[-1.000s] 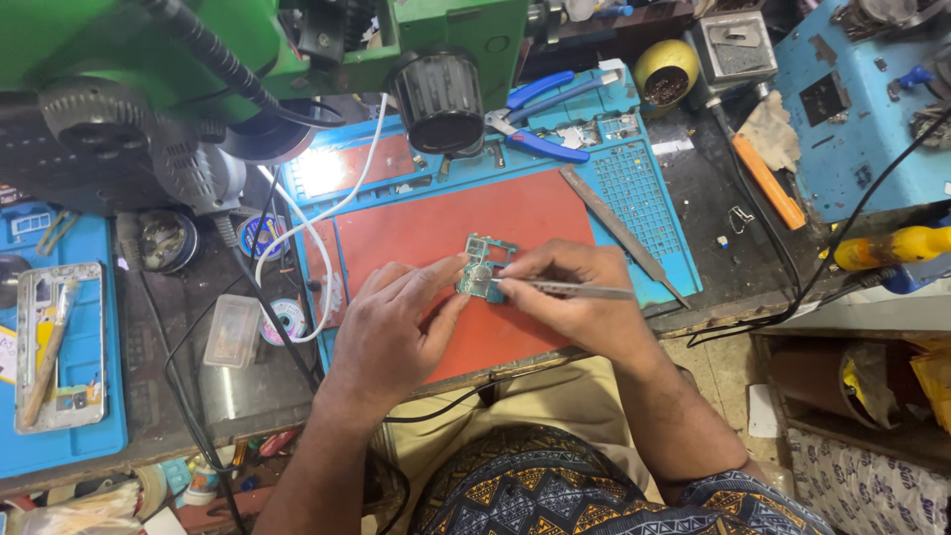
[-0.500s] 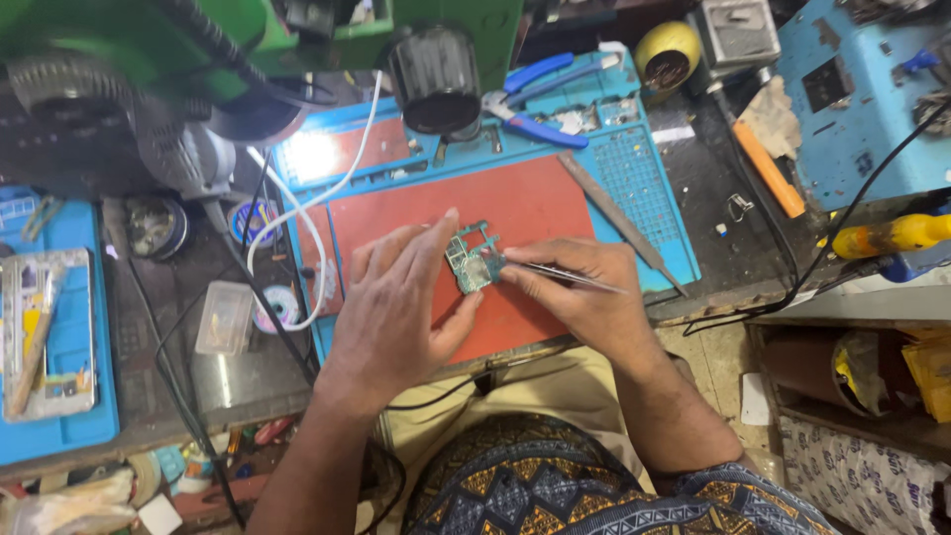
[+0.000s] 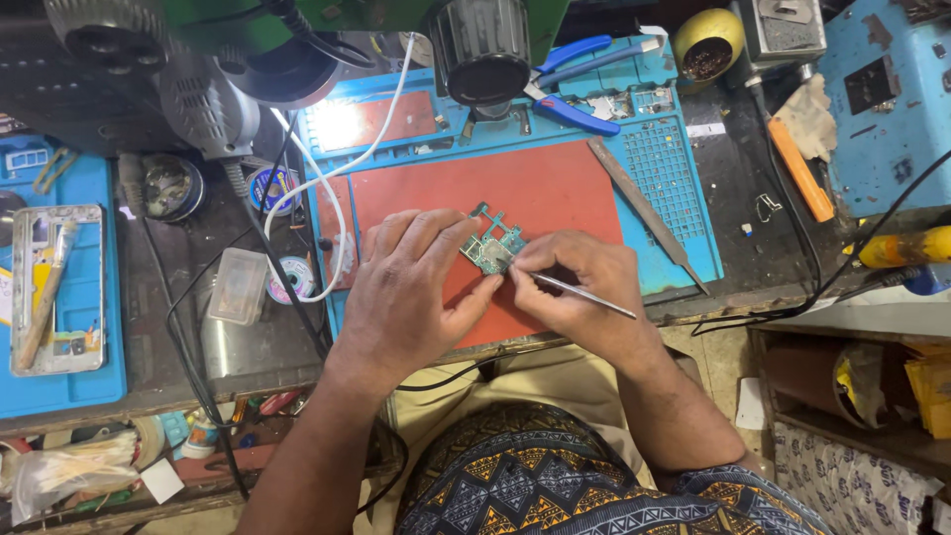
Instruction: The person holds a small green circuit board on a red mat and works on it with a handheld tool, steadying the board with the other hand and repositioning it as they work across its surface. The work takes place under a bench microscope on a cluttered electronics repair workbench.
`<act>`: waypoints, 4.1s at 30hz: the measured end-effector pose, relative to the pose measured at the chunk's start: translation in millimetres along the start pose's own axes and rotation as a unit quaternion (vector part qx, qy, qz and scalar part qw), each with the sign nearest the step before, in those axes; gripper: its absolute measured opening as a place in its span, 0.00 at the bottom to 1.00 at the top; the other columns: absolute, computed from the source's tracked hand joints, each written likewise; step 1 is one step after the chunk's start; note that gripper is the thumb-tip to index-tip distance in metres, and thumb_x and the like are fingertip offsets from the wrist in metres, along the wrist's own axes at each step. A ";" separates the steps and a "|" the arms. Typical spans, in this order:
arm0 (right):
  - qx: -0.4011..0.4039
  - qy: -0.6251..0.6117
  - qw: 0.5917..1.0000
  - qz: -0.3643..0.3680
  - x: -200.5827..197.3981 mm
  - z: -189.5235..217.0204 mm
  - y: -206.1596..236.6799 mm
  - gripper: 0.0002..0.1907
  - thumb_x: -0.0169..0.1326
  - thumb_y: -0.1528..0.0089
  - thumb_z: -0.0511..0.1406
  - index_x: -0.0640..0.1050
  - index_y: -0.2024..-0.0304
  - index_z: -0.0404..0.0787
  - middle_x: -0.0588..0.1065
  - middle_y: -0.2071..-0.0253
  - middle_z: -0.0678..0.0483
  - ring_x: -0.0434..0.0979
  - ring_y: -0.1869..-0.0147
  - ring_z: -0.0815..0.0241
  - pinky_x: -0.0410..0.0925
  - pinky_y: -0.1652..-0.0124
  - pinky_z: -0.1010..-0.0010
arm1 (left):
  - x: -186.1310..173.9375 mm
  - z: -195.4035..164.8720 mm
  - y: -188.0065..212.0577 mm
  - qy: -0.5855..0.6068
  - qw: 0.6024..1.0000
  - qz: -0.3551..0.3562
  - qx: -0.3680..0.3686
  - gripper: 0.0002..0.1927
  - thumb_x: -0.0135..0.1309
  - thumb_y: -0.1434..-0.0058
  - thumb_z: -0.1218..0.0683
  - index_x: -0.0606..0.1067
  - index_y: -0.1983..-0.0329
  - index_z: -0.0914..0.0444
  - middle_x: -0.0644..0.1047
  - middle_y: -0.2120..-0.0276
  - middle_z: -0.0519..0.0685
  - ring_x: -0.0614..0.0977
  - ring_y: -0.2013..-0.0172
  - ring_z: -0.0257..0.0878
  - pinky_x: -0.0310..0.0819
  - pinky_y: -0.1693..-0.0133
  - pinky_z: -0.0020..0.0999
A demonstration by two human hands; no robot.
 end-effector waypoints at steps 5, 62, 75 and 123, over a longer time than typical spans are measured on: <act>0.013 -0.007 1.000 -0.002 -1.8 -2.6 0.2 0.04 0.64 0.43 0.29 0.81 0.66 0.38 0.83 0.63 0.52 0.85 0.60 0.66 0.76 0.60 0.76 | -0.5 -0.2 0.3 0.003 1.000 -0.009 -0.001 0.27 0.67 0.45 0.48 0.76 0.45 0.64 0.76 0.48 0.52 0.75 0.45 0.50 0.67 0.43 0.48; 0.032 -0.009 0.999 0.030 1.6 -6.3 -6.5 0.05 0.64 0.43 0.32 0.83 0.64 0.38 0.83 0.63 0.53 0.85 0.62 0.64 0.75 0.62 0.75 | 2.5 1.9 -0.3 0.011 1.000 -0.002 -0.009 0.30 0.68 0.47 0.48 0.74 0.43 0.63 0.77 0.49 0.52 0.75 0.48 0.52 0.70 0.46 0.48; 0.063 -0.034 0.997 0.024 1.9 -8.1 -8.7 0.05 0.64 0.44 0.31 0.82 0.65 0.38 0.83 0.63 0.53 0.84 0.63 0.64 0.75 0.63 0.74 | 1.5 1.6 -1.0 0.015 1.000 -0.003 -0.011 0.29 0.68 0.47 0.48 0.75 0.45 0.64 0.77 0.50 0.52 0.76 0.48 0.52 0.70 0.46 0.47; 0.042 -0.052 0.997 0.043 8.6 -14.8 -2.0 0.07 0.65 0.42 0.31 0.83 0.61 0.37 0.84 0.60 0.52 0.84 0.61 0.67 0.75 0.62 0.78 | 1.3 2.0 0.8 0.018 1.000 -0.007 -0.004 0.29 0.69 0.48 0.49 0.75 0.45 0.63 0.77 0.50 0.52 0.76 0.49 0.52 0.70 0.47 0.47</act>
Point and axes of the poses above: each hand's wrist, its own y-axis away from the middle knuckle, its own x-axis out of the palm, z = x × y, the point moved 6 cm from there along -y, towards the middle knuckle
